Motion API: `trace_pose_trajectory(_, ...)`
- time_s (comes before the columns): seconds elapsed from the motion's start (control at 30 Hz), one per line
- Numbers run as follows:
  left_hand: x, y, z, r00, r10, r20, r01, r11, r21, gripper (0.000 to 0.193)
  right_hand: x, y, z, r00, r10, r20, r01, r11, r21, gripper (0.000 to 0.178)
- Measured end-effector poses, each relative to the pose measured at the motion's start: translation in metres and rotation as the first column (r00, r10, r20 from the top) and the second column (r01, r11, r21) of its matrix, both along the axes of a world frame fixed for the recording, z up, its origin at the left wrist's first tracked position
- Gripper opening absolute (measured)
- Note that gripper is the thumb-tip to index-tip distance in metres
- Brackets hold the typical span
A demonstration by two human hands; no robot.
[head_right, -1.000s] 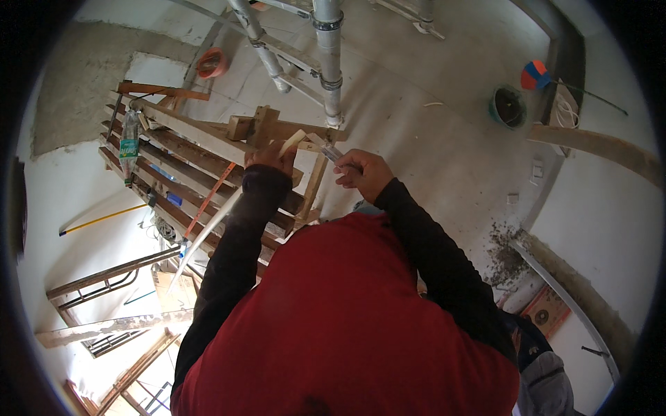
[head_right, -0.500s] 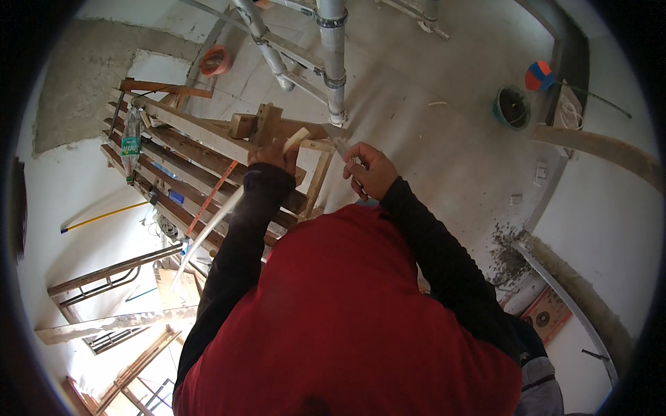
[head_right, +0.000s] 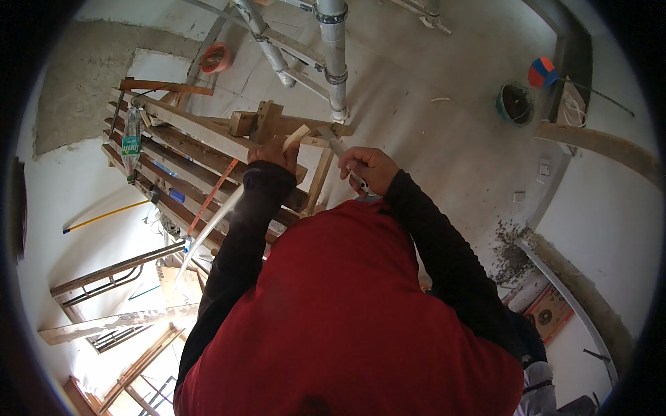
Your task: The person connects plastic conduit pipes by using a lighter to heat and soften the end of one pipe and then pushing it onto another pipe to create a joint.
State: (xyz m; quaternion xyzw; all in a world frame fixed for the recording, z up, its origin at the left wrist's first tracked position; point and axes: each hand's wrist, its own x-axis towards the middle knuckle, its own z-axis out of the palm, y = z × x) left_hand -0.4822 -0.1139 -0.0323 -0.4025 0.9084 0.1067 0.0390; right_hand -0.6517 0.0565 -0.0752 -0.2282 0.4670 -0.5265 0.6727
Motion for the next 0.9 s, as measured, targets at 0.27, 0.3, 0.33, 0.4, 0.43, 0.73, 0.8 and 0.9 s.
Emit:
trace_pose_trajectory(0.27,-0.003,-0.001,0.004,1.0,-0.008,0.006,0.008,1.0,0.01,0.044,-0.004,0.0,-0.011,0.998,0.064,-0.018,-0.064,0.998,-0.004,0.013)
trace_pose_trajectory(0.3,-0.002,-0.001,0.002,1.0,-0.011,-0.002,0.011,1.0,-0.007,0.043,0.001,-0.002,-0.008,0.998,0.036,-0.049,-0.038,0.998,-0.046,0.012)
trace_pose_trajectory(0.33,0.0,-0.001,-0.003,1.0,-0.014,-0.011,0.014,1.0,-0.023,0.043,0.004,-0.003,-0.005,0.997,0.006,-0.079,-0.013,0.996,-0.089,0.01)
trace_pose_trajectory(0.4,0.0,-0.001,-0.003,1.0,-0.007,0.002,0.007,1.0,-0.022,0.042,0.005,-0.004,0.001,0.994,-0.022,-0.106,0.015,0.998,-0.066,0.007)
trace_pose_trajectory(0.43,-0.002,-0.001,0.002,1.0,0.003,0.024,-0.003,1.0,-0.004,0.041,0.005,-0.004,0.004,0.992,-0.035,-0.119,0.029,0.998,-0.054,0.006)
trace_pose_trajectory(0.73,0.002,0.001,-0.003,0.997,0.004,-0.071,-0.006,1.0,-0.02,0.038,0.011,-0.003,0.009,0.843,-0.091,-0.53,0.103,0.995,-0.007,0.003)
trace_pose_trajectory(0.8,0.003,0.002,-0.005,0.996,-0.001,-0.093,-0.004,0.999,-0.043,0.036,0.016,-0.005,0.006,0.871,-0.195,-0.45,0.189,0.98,-0.058,0.004)
trace_pose_trajectory(0.9,0.003,0.004,-0.004,0.991,-0.002,-0.134,-0.006,0.998,-0.059,0.034,0.018,-0.004,0.002,0.859,-0.242,-0.45,0.23,0.97,-0.082,0.004)
